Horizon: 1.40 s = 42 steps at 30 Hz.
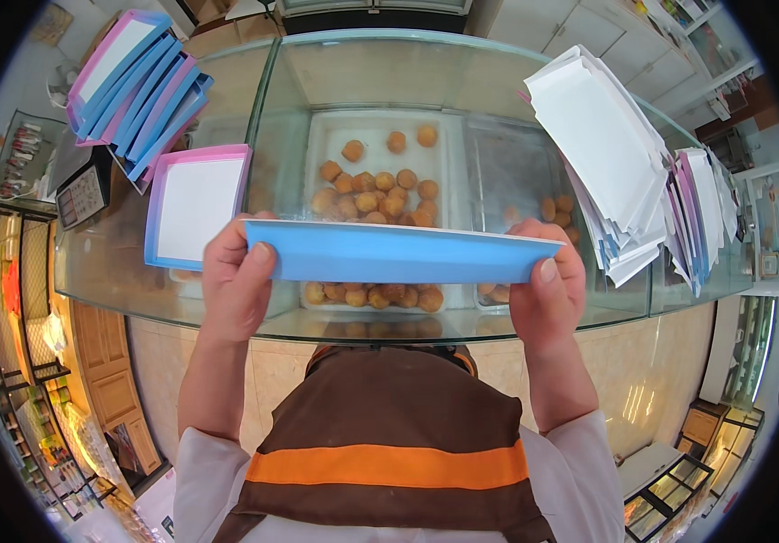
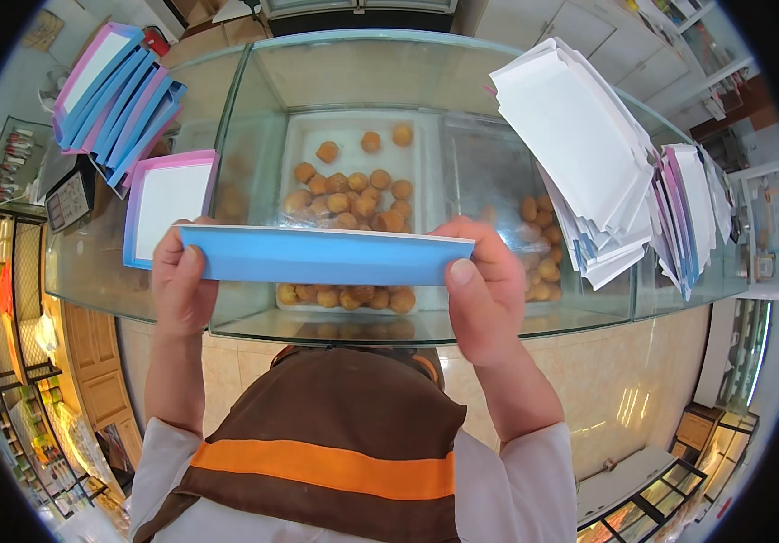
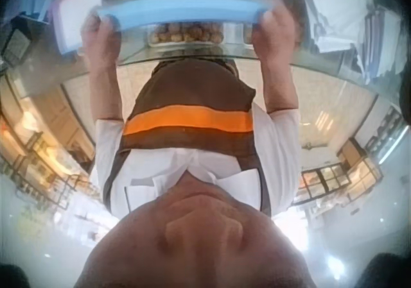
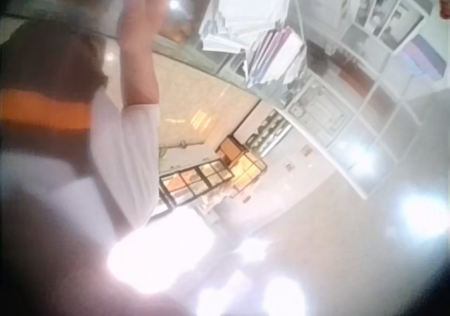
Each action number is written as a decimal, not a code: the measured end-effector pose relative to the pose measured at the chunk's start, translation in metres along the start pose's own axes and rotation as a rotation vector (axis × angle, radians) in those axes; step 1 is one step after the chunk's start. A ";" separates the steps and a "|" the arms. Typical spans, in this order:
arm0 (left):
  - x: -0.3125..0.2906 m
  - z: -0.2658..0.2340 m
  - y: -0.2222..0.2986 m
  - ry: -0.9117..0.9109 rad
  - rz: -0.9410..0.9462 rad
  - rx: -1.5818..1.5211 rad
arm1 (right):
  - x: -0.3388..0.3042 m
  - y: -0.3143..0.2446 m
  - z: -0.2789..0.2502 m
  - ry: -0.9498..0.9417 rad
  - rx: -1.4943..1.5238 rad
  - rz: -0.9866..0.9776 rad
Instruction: The person repeatedly folds flat, colored cardboard inserts into box shapes and places them on a glass display counter. The person handles the inserts one at a time, folding the sides and stacking the finished boxes.
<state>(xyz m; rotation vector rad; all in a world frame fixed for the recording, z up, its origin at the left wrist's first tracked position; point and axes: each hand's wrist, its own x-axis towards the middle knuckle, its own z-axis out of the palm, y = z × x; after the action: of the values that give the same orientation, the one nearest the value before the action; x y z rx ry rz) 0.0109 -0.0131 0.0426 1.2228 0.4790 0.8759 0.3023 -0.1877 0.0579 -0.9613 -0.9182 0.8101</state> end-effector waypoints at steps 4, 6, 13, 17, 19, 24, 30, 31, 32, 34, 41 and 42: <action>-0.003 0.017 -0.020 0.087 0.019 -0.107 | -0.006 0.018 0.016 0.241 -0.136 -0.084; -0.002 0.030 -0.022 0.198 0.060 -0.087 | 0.000 0.020 0.032 0.396 -0.189 -0.035; 0.018 0.008 -0.007 -0.017 0.005 -0.116 | 0.028 0.006 0.010 0.177 0.136 0.220; 0.034 -0.022 0.010 -0.540 -0.036 0.306 | 0.045 0.004 -0.042 -0.463 -0.077 0.217; 0.022 -0.025 -0.003 -0.711 -0.034 0.694 | 0.035 0.009 -0.046 -0.721 -0.475 0.243; -0.001 -0.017 -0.067 -0.887 -0.057 1.004 | -0.016 0.053 -0.046 -0.949 -1.074 0.145; 0.001 -0.021 -0.080 -0.873 -0.001 1.168 | -0.021 0.077 -0.044 -0.746 -1.110 0.110; 0.001 -0.022 -0.078 -0.908 0.001 1.198 | -0.022 0.080 -0.046 -0.732 -1.126 0.088; -0.001 -0.022 -0.075 -0.894 0.046 1.184 | -0.023 0.081 -0.046 -0.735 -1.131 0.093; -0.001 -0.022 -0.070 -0.865 0.147 1.153 | -0.022 0.080 -0.047 -0.738 -1.152 0.099; -0.005 -0.022 -0.071 -0.842 0.171 1.212 | -0.024 0.072 -0.038 -0.703 -1.150 -0.029; -0.006 -0.024 -0.072 -0.843 0.176 1.221 | -0.028 0.075 -0.041 -0.708 -1.176 -0.058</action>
<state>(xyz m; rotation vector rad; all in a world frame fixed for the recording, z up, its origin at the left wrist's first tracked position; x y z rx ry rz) 0.0130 -0.0093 -0.0335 2.6049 0.1694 0.0400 0.3164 -0.1981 -0.0297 -1.6619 -2.1440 0.5068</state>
